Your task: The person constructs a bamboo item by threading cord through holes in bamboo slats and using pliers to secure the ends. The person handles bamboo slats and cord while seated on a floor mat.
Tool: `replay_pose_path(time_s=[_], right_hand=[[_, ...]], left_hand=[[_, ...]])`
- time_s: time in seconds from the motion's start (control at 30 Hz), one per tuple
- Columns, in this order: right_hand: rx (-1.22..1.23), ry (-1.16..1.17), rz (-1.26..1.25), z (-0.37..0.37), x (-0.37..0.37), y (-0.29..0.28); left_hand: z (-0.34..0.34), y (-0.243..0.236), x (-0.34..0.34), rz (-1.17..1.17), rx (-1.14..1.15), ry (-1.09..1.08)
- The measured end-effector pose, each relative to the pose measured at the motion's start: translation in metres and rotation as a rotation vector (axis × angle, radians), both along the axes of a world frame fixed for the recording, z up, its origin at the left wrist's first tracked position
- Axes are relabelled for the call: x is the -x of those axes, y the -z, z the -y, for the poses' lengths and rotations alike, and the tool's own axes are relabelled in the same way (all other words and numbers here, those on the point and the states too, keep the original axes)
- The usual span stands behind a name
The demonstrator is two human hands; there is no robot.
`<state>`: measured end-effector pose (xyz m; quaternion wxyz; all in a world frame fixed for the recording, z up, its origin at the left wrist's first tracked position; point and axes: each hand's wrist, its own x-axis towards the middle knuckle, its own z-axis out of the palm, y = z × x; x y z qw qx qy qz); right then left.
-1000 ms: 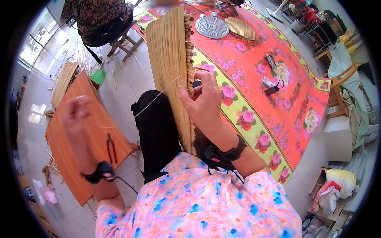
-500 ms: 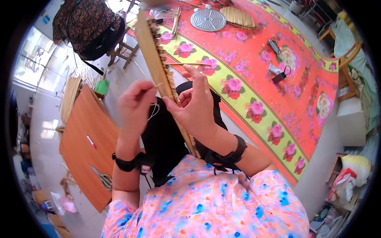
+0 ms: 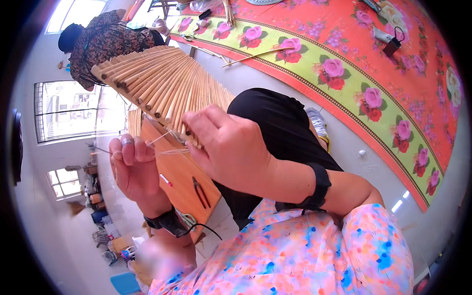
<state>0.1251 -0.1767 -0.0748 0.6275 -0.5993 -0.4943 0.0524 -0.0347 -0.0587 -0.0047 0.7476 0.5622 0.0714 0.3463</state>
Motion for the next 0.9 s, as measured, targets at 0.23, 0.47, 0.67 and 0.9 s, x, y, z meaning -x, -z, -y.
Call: replay_pose_path(time_s=[0.23,0.47,0.67,0.9], right_hand=[[0.019,-0.038,-0.036,-0.002,0.006,0.002],[0.008,-0.041,-0.003,-0.003,0.006,0.005],[-0.033,-0.024,0.029,-0.006,0.004,0.005],[-0.015,-0.004,0.077,-0.003,0.0,0.001]], left_hand=[[0.001,-0.025,0.006,-0.229,-0.318,-0.1],[-0.008,-0.031,0.013,-0.306,-0.381,-0.091],[-0.005,-0.022,0.018,-0.298,-0.359,-0.159],[-0.029,-0.005,0.085,-0.589,-0.556,-0.906]])
